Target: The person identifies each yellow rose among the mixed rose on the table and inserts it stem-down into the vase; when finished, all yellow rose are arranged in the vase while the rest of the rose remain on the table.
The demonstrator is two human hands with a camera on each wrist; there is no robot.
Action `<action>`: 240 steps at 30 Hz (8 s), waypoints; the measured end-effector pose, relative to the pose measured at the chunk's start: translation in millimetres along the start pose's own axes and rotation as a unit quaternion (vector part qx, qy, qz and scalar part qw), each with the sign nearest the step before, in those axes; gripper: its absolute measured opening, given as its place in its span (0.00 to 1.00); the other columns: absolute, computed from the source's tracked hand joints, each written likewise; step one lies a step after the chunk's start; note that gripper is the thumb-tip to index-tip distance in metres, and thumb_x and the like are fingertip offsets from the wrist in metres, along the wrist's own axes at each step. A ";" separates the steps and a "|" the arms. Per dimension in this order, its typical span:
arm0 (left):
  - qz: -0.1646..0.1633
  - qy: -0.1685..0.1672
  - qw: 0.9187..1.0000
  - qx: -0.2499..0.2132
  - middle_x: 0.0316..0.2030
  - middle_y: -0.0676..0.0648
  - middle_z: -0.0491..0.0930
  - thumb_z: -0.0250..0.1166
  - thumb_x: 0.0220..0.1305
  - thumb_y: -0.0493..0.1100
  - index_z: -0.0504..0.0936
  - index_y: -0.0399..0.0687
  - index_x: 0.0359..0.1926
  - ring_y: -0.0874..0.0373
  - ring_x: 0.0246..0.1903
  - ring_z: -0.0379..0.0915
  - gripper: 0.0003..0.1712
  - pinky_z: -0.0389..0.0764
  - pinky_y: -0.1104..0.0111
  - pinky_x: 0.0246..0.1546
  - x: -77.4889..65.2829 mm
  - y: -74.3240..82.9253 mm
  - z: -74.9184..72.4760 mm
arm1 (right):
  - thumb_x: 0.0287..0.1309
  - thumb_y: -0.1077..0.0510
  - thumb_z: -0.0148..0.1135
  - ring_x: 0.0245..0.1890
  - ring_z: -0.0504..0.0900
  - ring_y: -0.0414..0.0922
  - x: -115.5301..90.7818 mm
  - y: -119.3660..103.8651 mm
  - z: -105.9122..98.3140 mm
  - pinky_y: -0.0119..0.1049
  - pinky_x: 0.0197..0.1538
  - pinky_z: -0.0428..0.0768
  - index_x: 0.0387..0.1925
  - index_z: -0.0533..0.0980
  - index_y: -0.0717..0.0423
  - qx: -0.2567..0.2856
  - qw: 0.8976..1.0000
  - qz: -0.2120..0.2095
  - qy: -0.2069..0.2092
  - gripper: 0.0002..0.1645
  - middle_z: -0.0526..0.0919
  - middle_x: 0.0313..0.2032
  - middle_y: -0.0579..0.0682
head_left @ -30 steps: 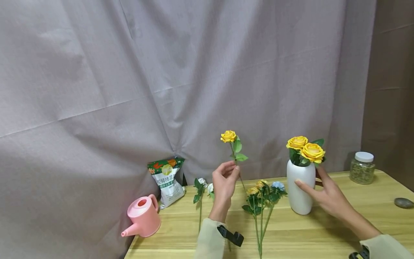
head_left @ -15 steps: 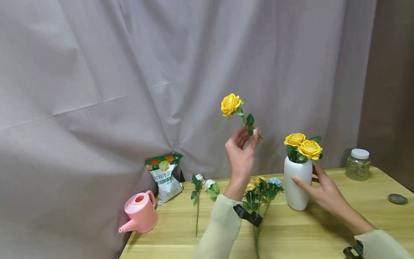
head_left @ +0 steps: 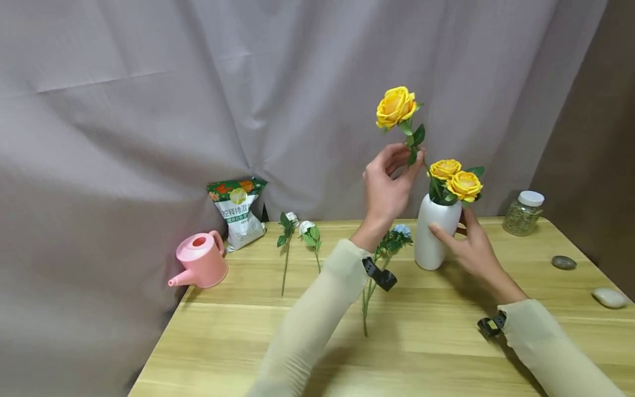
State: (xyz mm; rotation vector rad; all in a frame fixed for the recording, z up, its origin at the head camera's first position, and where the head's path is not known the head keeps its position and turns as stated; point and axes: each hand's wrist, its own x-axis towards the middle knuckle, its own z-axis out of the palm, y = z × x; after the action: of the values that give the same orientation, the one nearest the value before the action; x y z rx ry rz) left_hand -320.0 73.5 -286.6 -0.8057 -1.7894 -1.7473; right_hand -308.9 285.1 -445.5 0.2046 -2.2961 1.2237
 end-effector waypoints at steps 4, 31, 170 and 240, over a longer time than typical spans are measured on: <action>0.004 -0.027 0.999 0.021 0.45 0.50 0.87 0.69 0.66 0.47 0.82 0.49 0.50 0.74 0.44 0.81 0.14 0.80 0.80 0.50 11.9 -2.7 2.5 | 0.64 0.48 0.67 0.60 0.72 0.39 14.8 -8.1 7.2 0.26 0.53 0.72 0.76 0.54 0.31 0.015 1.000 -0.007 0.013 0.46 0.73 0.64 0.53; -0.057 -0.106 0.975 0.187 0.37 0.62 0.88 0.66 0.68 0.48 0.87 0.60 0.47 0.78 0.30 0.79 0.08 0.77 0.86 0.32 -30.0 -46.2 35.5 | 0.65 0.46 0.65 0.56 0.68 0.28 -3.9 0.8 -1.4 0.21 0.51 0.70 0.76 0.51 0.29 -0.007 1.000 0.004 -0.007 0.46 0.71 0.65 0.51; -0.313 -0.151 0.918 0.193 0.31 0.53 0.90 0.74 0.58 0.41 0.88 0.50 0.45 0.62 0.28 0.85 0.12 0.82 0.69 0.29 -105.3 -140.3 -98.7 | 0.61 0.49 0.70 0.55 0.72 0.37 -1.8 -4.7 -0.7 0.25 0.53 0.73 0.77 0.52 0.33 0.011 1.000 0.021 -0.003 0.50 0.75 0.61 0.53; 0.119 0.007 0.992 0.040 0.39 0.45 0.87 0.64 0.69 0.39 0.79 0.41 0.46 0.65 0.40 0.85 0.07 0.82 0.80 0.46 -27.9 -2.9 22.2 | 0.58 0.47 0.72 0.59 0.73 0.46 -7.4 -17.1 -5.9 0.26 0.52 0.73 0.72 0.56 0.49 -0.017 1.000 0.021 0.002 0.48 0.73 0.60 0.53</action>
State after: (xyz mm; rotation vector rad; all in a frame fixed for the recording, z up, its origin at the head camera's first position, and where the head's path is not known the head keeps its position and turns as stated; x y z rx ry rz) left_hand -301.7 93.9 -309.6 -0.9301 -1.6676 -1.5144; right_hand -294.1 279.1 -434.2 0.1429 -2.3274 1.2023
